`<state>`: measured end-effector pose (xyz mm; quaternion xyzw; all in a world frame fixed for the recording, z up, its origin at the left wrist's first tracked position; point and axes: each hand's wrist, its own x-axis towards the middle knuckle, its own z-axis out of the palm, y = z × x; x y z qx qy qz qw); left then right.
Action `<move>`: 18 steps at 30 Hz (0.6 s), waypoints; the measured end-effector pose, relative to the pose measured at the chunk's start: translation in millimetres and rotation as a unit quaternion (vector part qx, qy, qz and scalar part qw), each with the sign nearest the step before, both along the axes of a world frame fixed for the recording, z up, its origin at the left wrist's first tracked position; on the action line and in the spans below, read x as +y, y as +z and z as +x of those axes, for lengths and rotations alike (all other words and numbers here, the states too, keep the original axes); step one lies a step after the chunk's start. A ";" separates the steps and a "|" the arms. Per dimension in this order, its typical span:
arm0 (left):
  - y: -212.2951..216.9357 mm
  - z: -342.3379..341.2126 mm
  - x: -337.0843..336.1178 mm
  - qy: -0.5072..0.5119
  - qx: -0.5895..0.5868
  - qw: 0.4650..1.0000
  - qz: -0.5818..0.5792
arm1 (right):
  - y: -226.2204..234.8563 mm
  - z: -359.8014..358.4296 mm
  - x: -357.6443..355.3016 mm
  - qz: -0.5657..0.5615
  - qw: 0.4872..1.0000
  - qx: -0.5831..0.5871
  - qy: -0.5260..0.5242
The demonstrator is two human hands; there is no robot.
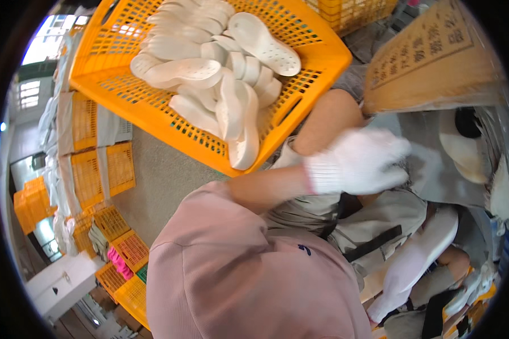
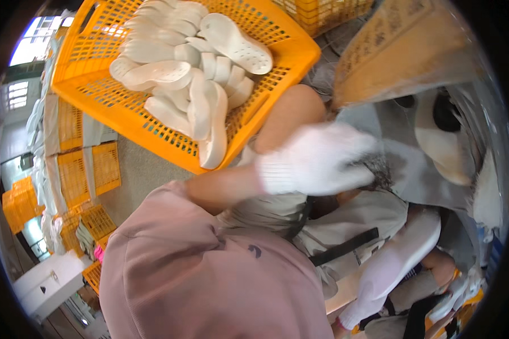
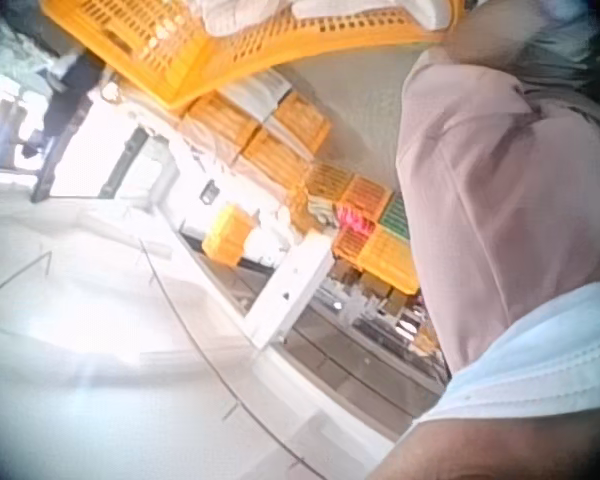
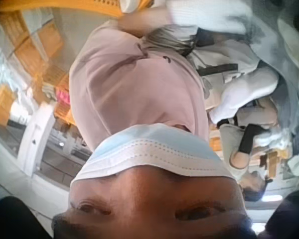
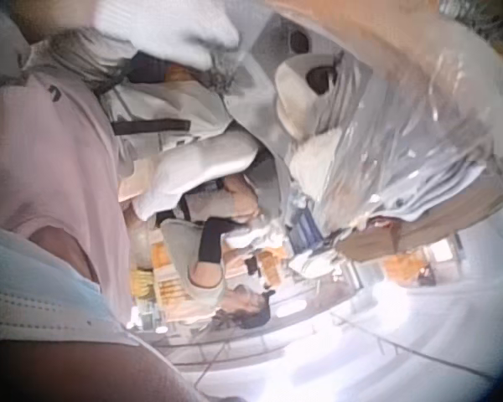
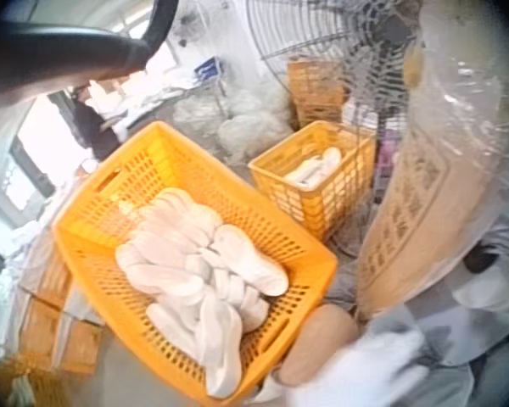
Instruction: The person sits on the floor and repeatedly picks up white slipper-like items from a yellow basket, wipes or rubs them with gloved hands, and places them back into the basket. The process is continuous and repetitive.
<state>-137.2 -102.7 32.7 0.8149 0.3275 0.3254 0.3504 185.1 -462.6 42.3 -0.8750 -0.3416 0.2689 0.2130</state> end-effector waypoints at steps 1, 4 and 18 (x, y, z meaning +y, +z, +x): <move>4.9 -49.7 13.6 0.076 0.080 0.986 0.122 | -8.3 10.2 -29.2 -0.077 0.996 -0.039 0.016; 13.3 -193.1 60.7 0.351 0.170 0.920 -0.041 | -28.6 33.8 -94.3 -0.316 0.940 -0.112 0.071; -44.4 -374.0 125.0 0.268 0.623 0.735 0.024 | 15.5 -17.0 100.8 0.063 0.983 0.056 0.164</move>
